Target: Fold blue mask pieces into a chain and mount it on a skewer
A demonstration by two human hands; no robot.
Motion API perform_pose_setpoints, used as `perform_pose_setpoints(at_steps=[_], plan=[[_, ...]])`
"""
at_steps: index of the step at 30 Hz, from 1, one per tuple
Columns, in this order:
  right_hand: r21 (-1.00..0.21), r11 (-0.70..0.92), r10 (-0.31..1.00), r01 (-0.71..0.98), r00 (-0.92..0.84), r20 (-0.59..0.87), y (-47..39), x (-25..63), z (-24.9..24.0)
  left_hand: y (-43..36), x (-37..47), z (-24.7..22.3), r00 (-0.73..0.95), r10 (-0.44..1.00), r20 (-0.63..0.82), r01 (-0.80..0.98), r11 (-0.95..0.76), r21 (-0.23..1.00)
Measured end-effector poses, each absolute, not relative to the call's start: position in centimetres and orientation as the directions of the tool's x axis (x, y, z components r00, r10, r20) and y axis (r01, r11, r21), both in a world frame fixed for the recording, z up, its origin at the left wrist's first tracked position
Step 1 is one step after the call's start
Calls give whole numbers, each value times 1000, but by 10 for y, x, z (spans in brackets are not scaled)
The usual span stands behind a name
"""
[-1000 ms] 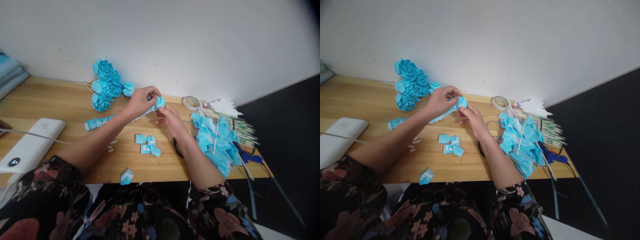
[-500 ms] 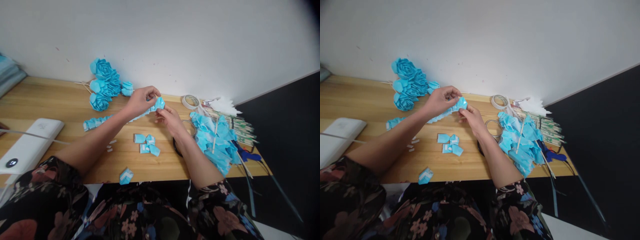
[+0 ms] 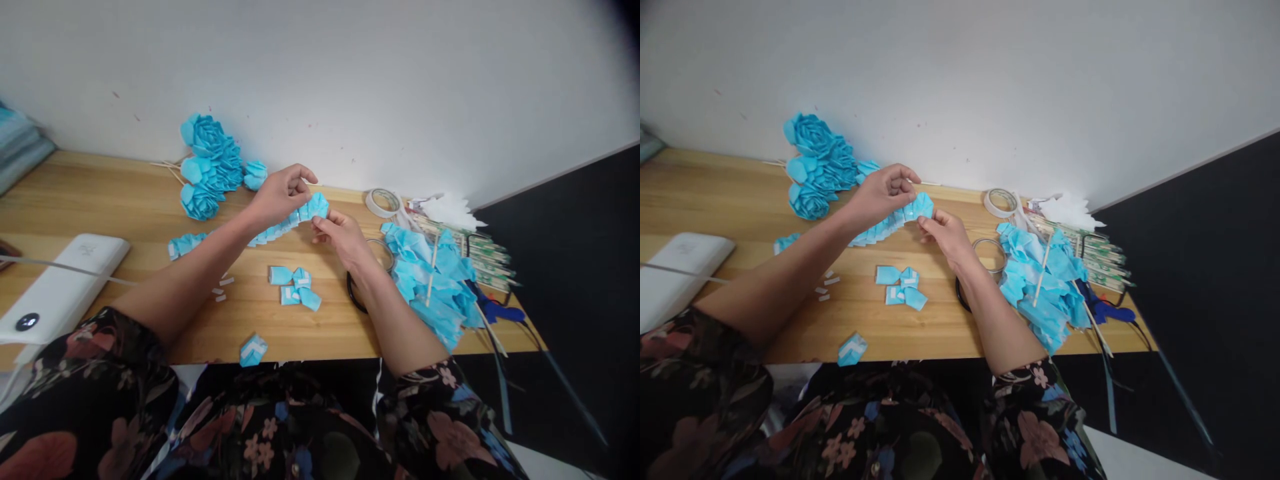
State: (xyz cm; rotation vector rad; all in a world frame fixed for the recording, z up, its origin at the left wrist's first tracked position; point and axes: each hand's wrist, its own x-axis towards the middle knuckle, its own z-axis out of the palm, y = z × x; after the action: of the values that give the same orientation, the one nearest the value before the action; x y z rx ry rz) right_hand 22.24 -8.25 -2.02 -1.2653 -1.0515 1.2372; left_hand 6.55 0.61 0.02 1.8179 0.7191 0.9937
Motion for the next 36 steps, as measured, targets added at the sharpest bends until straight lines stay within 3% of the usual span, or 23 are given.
perform_pose_setpoints(at_steps=[5, 10, 13, 19, 24, 29, 33, 36], plan=[[-997, -80, 993, 14, 86, -78, -82, 225, -19, 8, 63, -1, 484, 816, 318, 104, -414, 904], [-999, -14, 922, 41, 387, 2, -78, 235, -16, 8, 63, -3, 476, 830, 291, 173, -412, 894], [-994, 60, 879, 88, 467, 95, -75, 244, -17, 9, 65, -6, 511, 824, 245, 166, -375, 912], [-949, 146, 875, 279, 411, 255, -72, 251, -23, 13, 59, 3, 567, 783, 254, 283, -476, 833], [-941, 198, 890, 276, 352, 290, -76, 244, -17, 0, 30, 29, 590, 754, 287, 384, -576, 722], [-890, 212, 961, 403, 77, 264, -83, 233, -13, -48, -3, 33, 726, 664, 180, 434, -645, 629], [-664, 369, 929, 650, -253, 269, -87, 225, -20, -101, -26, 27, 805, 589, 62, 447, -673, 590], [-506, 484, 874, 714, -423, 239, -87, 221, -29, -135, -46, 24, 836, 545, 65, 395, -680, 617]])
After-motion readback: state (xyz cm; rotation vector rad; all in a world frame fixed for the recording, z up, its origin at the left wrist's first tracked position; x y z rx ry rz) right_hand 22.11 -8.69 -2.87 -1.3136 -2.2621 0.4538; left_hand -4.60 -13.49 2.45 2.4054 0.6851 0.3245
